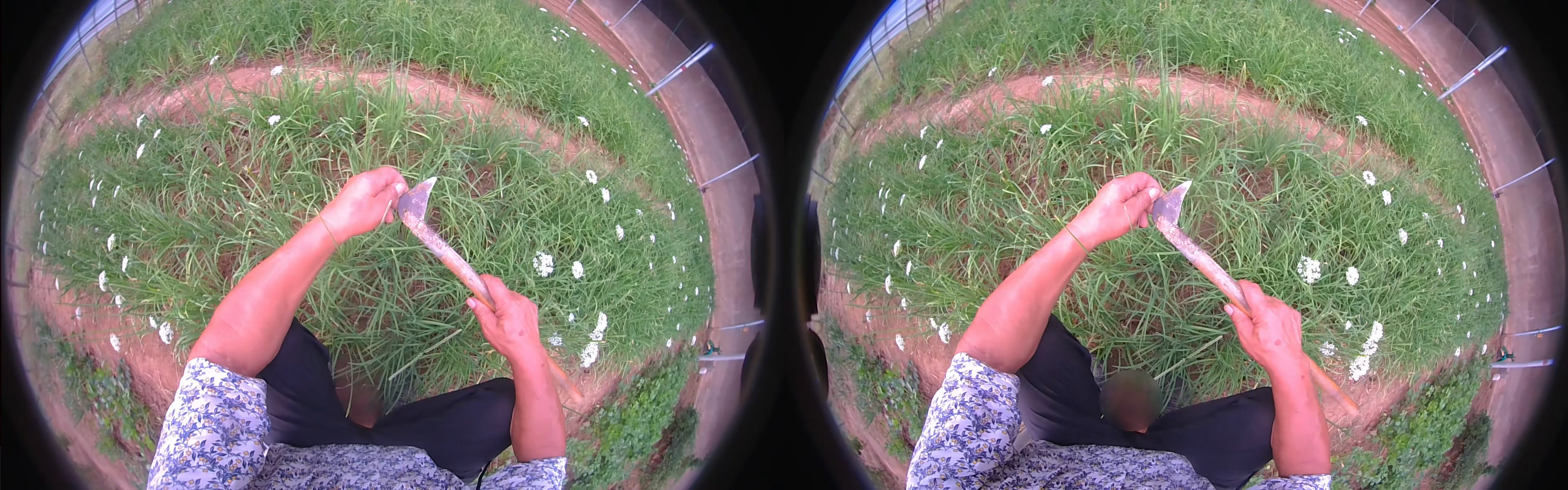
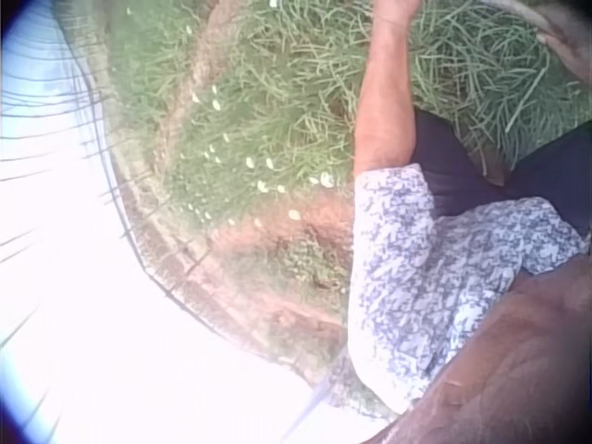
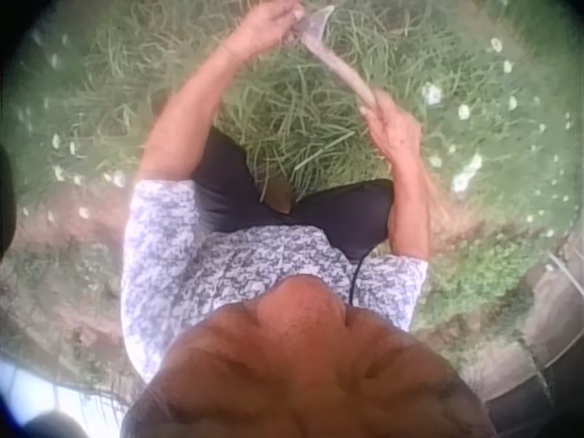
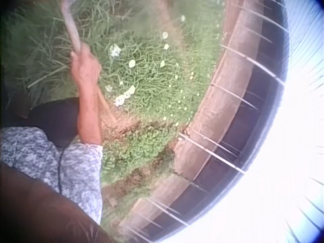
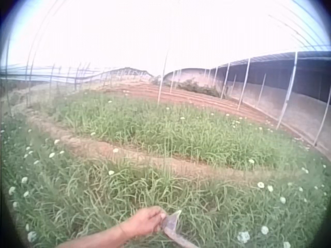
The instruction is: The person uses a sickle to cut grass and weeds in a garden bed, then pulls the remaining plants by hand. The person works in a circular patch of soil with green grass and white flowers.
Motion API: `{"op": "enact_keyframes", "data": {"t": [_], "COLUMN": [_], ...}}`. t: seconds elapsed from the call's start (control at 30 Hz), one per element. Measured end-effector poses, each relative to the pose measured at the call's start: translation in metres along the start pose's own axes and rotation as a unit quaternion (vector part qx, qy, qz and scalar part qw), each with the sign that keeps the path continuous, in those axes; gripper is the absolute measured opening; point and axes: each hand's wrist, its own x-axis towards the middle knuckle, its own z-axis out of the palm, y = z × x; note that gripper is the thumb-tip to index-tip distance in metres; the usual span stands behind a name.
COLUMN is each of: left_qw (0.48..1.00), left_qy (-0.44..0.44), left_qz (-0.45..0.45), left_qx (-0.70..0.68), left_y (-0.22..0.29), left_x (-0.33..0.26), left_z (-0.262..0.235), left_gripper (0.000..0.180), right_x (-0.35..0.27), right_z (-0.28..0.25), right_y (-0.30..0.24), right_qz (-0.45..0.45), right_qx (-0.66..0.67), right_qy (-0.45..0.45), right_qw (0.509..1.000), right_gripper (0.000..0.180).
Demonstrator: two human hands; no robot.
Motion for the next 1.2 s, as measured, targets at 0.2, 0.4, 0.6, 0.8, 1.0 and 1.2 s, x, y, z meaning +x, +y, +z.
{"op": "enact_keyframes", "data": {"t": [0.2, 0.4, 0.6, 0.8, 1.0, 1.2], "left_qw": [0.997, 0.999, 0.997, 0.994, 0.973, 0.996], "left_qy": [-0.050, 0.016, -0.035, 0.040, 0.022, 0.057], "left_qz": [-0.048, 0.011, 0.029, 0.020, 0.099, -0.056], "left_qx": [-0.042, 0.040, 0.068, 0.097, 0.208, 0.045], "left_y": [0.002, 0.004, -0.002, 0.000, -0.001, -0.009], "left_x": [-0.001, -0.002, 0.000, 0.003, 0.002, 0.005], "left_z": [0.001, 0.006, 0.006, 0.010, 0.007, -0.002], "left_gripper": [0.019, 0.023, 0.025, 0.028, 0.026, 0.024], "right_x": [-0.002, -0.001, -0.003, -0.002, -0.003, -0.004], "right_z": [0.002, 0.001, 0.001, 0.002, 0.000, 0.001], "right_y": [0.005, 0.004, 0.006, 0.005, 0.001, 0.003], "right_qz": [-0.020, -0.027, -0.039, -0.037, -0.045, -0.045], "right_qx": [-0.013, -0.018, -0.032, -0.034, -0.065, -0.036], "right_qy": [0.002, 0.007, 0.001, 0.005, 0.002, 0.023], "right_qw": [1.000, 0.999, 0.999, 0.999, 0.997, 0.998], "right_gripper": [0.038, 0.038, 0.037, 0.036, 0.036, 0.033]}}
